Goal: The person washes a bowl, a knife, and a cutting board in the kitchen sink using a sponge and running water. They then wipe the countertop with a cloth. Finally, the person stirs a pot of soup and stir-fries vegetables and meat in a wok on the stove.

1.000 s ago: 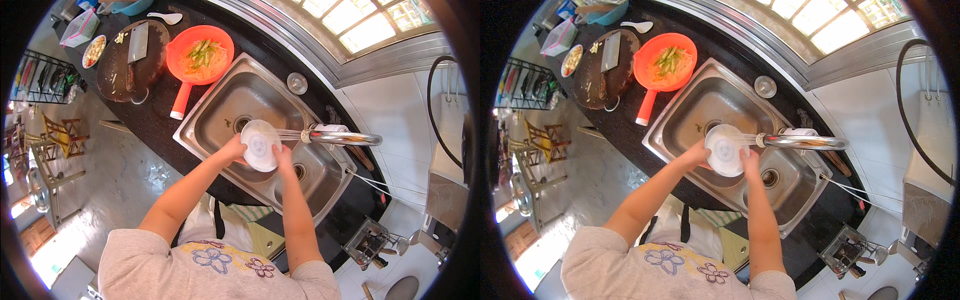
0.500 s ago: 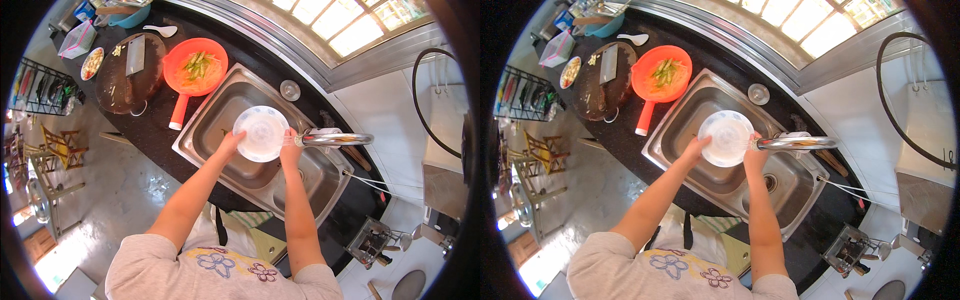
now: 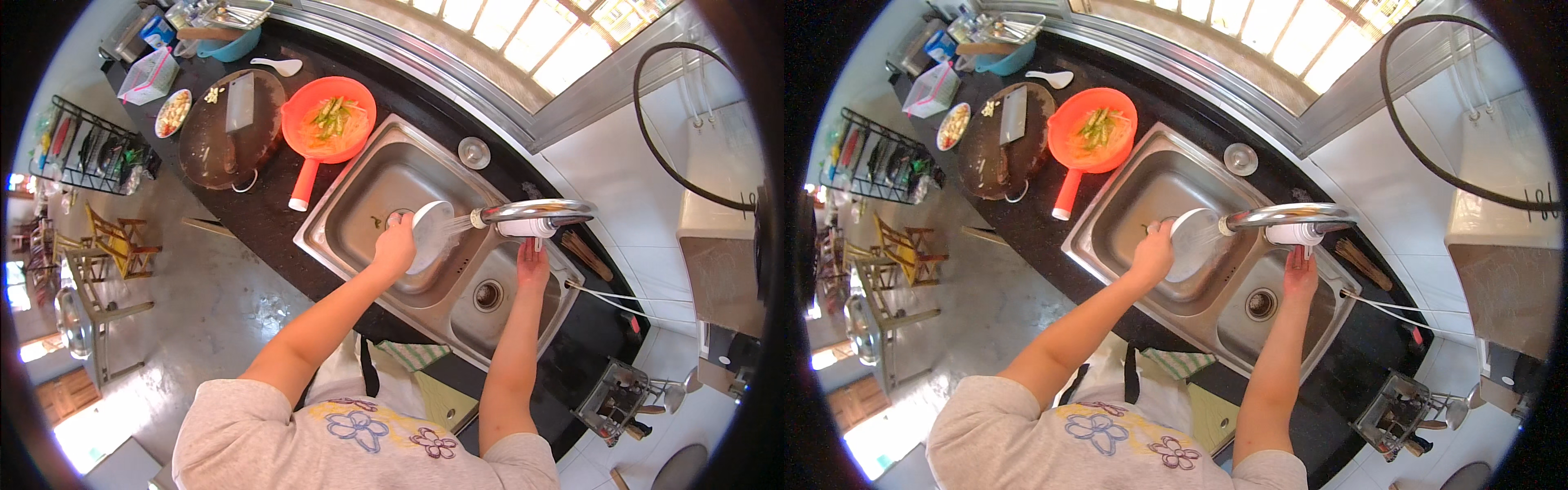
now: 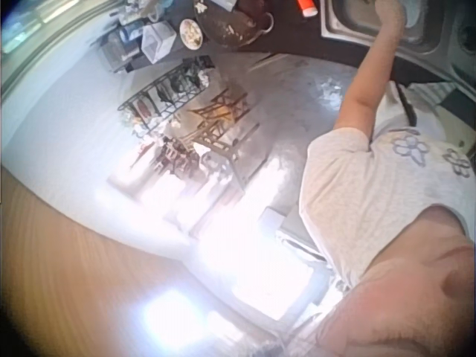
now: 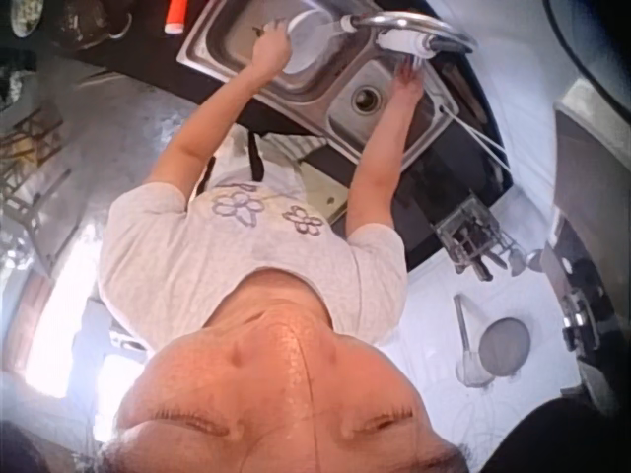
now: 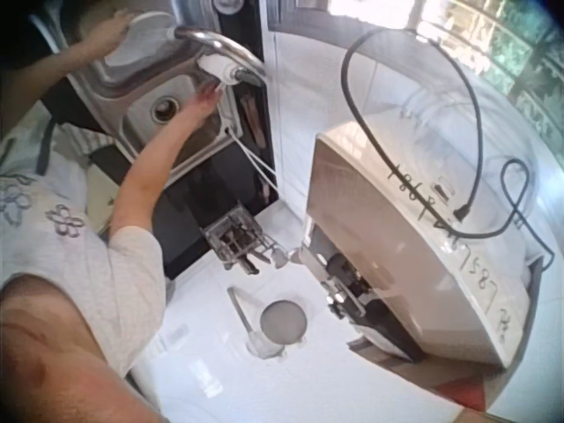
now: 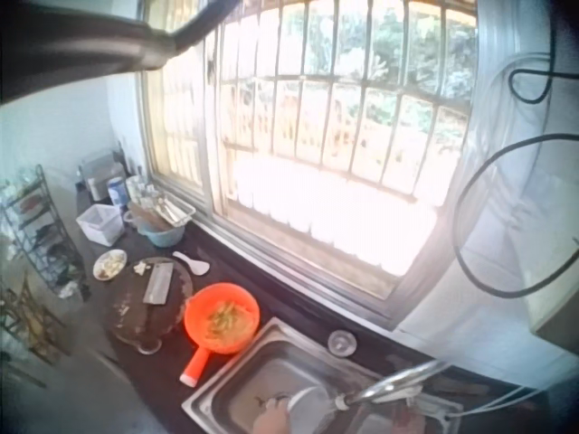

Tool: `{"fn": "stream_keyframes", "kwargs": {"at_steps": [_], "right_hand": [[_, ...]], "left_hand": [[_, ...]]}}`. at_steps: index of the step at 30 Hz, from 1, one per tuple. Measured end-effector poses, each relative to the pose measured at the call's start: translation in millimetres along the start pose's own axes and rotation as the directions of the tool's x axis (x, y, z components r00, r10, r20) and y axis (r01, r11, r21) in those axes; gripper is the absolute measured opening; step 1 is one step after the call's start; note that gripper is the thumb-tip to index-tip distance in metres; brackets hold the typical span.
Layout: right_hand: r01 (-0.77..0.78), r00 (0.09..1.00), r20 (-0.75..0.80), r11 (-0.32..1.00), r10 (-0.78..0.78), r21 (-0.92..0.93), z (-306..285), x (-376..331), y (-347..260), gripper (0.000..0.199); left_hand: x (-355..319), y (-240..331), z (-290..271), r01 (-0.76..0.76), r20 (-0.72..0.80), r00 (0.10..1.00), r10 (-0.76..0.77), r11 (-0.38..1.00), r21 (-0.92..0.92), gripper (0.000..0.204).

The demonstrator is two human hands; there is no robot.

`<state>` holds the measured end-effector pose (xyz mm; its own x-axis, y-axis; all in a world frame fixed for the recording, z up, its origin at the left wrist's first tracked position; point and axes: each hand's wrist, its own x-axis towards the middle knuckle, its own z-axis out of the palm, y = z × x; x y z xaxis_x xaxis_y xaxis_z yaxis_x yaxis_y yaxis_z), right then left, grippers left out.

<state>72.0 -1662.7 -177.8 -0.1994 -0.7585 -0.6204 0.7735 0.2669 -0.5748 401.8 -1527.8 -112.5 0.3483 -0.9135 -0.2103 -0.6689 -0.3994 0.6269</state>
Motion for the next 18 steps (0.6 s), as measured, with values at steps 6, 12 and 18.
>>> {"fn": "stream_keyframes", "kwargs": {"at_steps": [6, 12, 18], "right_hand": [[-0.007, 0.991, 0.134, 0.992, 0.024, -0.129, 39.3, -40.6, -20.0, 0.038], [0.325, 0.923, 0.375, 0.698, -0.087, -0.638, 2.6, -73.7, 36.2, 0.073], [0.657, 0.600, 0.796, 0.517, 0.083, -0.549, 10.6, -138.1, 106.3, 0.048]], "left_hand": [[-21.2, 0.9, -41.5, -0.119, 0.012, 0.993, 0.119, 0.978, 0.173, 0.045], [-44.4, 10.4, -56.2, -0.313, -0.032, 0.945, 0.324, 0.932, 0.183, 0.047], [-80.2, 19.1, -82.8, -0.654, 0.004, 0.750, 0.662, 0.740, 0.160, 0.051]]}}
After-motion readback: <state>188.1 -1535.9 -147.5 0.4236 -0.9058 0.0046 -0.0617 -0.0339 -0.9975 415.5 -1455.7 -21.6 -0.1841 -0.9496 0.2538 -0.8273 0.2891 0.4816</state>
